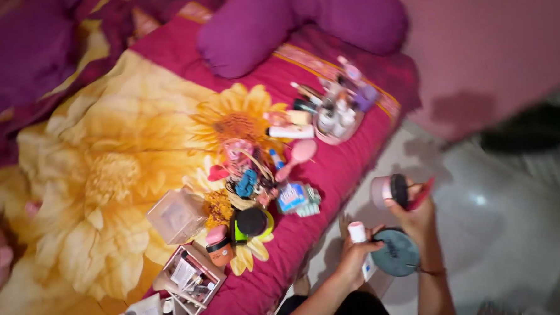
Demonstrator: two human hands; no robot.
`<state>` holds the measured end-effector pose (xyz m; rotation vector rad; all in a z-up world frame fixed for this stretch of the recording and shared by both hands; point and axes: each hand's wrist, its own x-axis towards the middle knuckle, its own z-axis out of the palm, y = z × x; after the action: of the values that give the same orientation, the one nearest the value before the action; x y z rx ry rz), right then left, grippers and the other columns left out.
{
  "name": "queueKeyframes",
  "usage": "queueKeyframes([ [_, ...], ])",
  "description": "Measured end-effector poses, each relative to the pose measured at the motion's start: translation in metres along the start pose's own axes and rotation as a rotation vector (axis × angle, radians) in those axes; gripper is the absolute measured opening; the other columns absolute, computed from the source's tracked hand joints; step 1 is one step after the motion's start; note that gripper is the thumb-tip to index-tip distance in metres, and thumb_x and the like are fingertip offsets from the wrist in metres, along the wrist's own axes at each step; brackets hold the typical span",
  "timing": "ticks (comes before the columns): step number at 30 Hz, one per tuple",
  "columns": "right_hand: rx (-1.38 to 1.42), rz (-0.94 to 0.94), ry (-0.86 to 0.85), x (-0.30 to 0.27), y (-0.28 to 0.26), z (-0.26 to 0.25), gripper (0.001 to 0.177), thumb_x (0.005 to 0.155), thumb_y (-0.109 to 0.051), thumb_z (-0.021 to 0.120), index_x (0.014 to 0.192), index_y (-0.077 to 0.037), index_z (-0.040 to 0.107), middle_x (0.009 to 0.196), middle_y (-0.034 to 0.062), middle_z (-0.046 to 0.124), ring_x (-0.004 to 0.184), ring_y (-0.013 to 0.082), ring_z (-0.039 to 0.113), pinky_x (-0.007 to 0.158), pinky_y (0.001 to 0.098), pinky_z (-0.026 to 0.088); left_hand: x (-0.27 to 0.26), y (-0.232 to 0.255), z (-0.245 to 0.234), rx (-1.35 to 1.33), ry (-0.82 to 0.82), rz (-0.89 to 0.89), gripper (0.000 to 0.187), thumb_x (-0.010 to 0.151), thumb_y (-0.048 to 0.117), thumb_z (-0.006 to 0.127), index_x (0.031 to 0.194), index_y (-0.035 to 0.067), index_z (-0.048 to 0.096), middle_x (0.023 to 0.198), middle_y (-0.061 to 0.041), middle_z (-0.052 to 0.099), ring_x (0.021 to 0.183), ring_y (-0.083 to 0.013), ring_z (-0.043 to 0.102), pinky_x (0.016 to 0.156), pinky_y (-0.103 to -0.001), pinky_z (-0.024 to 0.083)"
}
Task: Clearing various cosmetic items from a vanity surface onto a bed and then cleaning the surface with a spray bottle and cloth.
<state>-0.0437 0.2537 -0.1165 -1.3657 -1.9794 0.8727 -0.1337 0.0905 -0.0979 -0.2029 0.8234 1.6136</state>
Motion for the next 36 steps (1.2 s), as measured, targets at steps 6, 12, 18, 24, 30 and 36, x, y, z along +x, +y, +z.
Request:
queueKeyframes([
  [6,0.379,-0.033,-0.404,0.132,-0.003,0.164,0.04,0.072,-0.016,0.086,0.105,-0.004,0.067,0.079,0.0027,0.065,0.077,0.0146,0.063,0.071,0.0286,0.052,0.11,0.06,-0.009,-0.366,0.457,0.134,0.062,0.071,-0.013,0.067,0.132,-0.008,0.069,0.12,-0.02,0.077,0.097,-0.0325,0.072,0.081,-0.039,0.057],
  [12,0.409,-0.186,-0.763,0.199,-0.011,0.279,0.033,0.077,-0.018,0.086,0.09,-0.012,0.057,0.082,0.0036,0.066,0.081,0.0172,0.065,0.074,0.0326,0.052,0.217,0.068,-0.051,-0.624,0.781,0.349,0.04,0.072,-0.01,0.077,0.11,0.003,0.071,0.099,-0.019,0.076,0.091,-0.0351,0.07,0.081,-0.043,0.055],
  [18,0.298,-0.696,-0.808,0.218,-0.026,0.364,0.078,0.071,-0.025,0.089,0.138,-0.001,0.055,0.138,0.0175,0.061,0.136,0.0307,0.053,0.118,0.0388,0.038,0.276,0.071,-0.067,-0.869,0.941,0.541,0.057,0.078,-0.01,0.071,0.134,0.002,0.071,0.119,-0.022,0.076,0.102,-0.0377,0.069,0.086,-0.046,0.056],
  [24,0.263,-0.656,-1.069,0.218,-0.045,0.382,0.075,0.075,-0.024,0.088,0.138,-0.005,0.052,0.131,0.013,0.065,0.127,0.026,0.062,0.107,0.034,0.049,0.297,0.071,-0.076,-0.827,1.128,0.447,0.043,0.081,0.001,0.079,0.123,0.005,0.072,0.104,-0.013,0.073,0.101,-0.0295,0.066,0.091,-0.038,0.045],
  [30,0.042,-0.663,-1.167,0.228,-0.071,0.373,0.073,0.078,-0.024,0.085,0.139,-0.007,0.049,0.126,0.0133,0.068,0.12,0.0279,0.065,0.099,0.035,0.052,0.289,0.085,-0.066,-0.824,1.071,0.472,0.051,0.082,0.003,0.077,0.132,0.007,0.072,0.125,-0.013,0.077,0.12,-0.0297,0.067,0.103,-0.038,0.046],
  [36,-0.197,-0.827,-1.159,0.229,-0.065,0.388,0.08,0.082,-0.028,0.085,0.142,0.0,0.04,0.136,0.023,0.056,0.126,0.0401,0.058,0.094,0.0454,0.053,0.279,0.11,-0.06,-0.696,1.062,0.324,0.058,0.085,0.017,0.075,0.142,0.01,0.067,0.136,-0.007,0.073,0.126,-0.0229,0.064,0.104,-0.034,0.047],
])
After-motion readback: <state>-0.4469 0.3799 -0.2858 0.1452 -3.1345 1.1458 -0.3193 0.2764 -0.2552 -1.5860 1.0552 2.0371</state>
